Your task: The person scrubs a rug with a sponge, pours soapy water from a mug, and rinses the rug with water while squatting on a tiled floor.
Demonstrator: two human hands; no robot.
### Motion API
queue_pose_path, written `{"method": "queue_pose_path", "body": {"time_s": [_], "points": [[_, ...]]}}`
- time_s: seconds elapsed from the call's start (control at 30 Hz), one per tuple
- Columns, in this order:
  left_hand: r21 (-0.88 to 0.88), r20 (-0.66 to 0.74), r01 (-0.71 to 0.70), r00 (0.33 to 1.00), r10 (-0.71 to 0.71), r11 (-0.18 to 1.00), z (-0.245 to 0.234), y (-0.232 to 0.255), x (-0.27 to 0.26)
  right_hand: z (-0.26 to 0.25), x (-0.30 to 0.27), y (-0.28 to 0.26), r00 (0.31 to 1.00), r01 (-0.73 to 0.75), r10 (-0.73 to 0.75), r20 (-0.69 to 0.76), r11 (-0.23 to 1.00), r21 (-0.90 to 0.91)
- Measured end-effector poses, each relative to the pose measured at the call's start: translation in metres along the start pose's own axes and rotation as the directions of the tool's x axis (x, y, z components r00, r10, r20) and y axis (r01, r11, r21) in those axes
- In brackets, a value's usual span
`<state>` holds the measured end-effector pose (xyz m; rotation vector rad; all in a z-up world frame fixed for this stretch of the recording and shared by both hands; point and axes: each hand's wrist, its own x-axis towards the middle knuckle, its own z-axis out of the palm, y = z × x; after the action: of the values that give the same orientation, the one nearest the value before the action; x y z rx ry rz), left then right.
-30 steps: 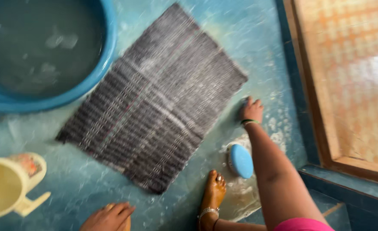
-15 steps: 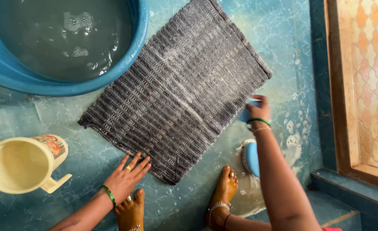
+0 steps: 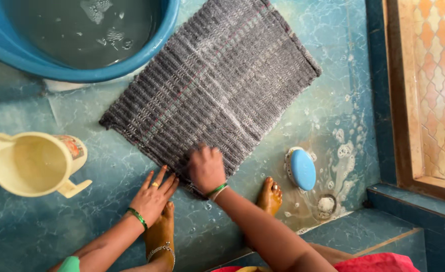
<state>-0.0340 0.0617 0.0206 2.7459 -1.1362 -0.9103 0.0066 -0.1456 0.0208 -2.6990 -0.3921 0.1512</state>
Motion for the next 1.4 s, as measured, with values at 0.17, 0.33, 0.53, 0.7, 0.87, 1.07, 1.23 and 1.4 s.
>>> {"method": "queue_pose_path", "body": {"time_s": [0.17,0.33,0.53,0.7,0.87,1.07,1.23,1.4], "points": [[0.013,-0.04,0.017,0.999,-0.016,1.0,0.01,-0.004,-0.002,-0.02,0.01,-0.007,0.966,0.256,-0.242,0.095,0.946,-0.2],[0.016,0.04,0.007,0.999,-0.008,1.0,0.007,-0.007,-0.001,-0.026,0.036,0.095,0.944,-0.273,0.232,-0.233,0.949,-0.159],[-0.092,0.049,0.009,0.999,-0.004,0.996,0.002,-0.006,-0.003,0.041,-0.014,0.073,0.91,-0.279,0.252,-0.329,0.96,-0.036],[-0.094,-0.056,0.016,0.998,-0.022,0.995,0.012,-0.01,-0.005,0.021,-0.018,0.116,0.94,-0.193,0.12,-0.32,0.959,-0.209],[-0.093,-0.032,0.03,0.999,-0.033,0.995,0.006,-0.007,-0.006,0.025,-0.004,0.102,0.834,-0.334,0.358,-0.419,0.933,0.131],[-0.116,0.012,0.04,0.999,-0.039,0.992,0.0,-0.006,-0.007,0.044,-0.002,0.018,0.981,0.077,-0.048,-0.189,0.985,0.153],[-0.136,0.037,0.023,0.999,-0.018,0.991,0.005,-0.009,-0.01,0.03,0.065,0.017,0.809,0.458,-0.375,0.453,0.885,-0.087],[-0.144,-0.009,-0.012,1.0,0.011,0.99,0.008,-0.014,-0.009,-0.009,0.143,0.116,0.965,-0.15,0.084,-0.249,0.954,-0.259]]}}
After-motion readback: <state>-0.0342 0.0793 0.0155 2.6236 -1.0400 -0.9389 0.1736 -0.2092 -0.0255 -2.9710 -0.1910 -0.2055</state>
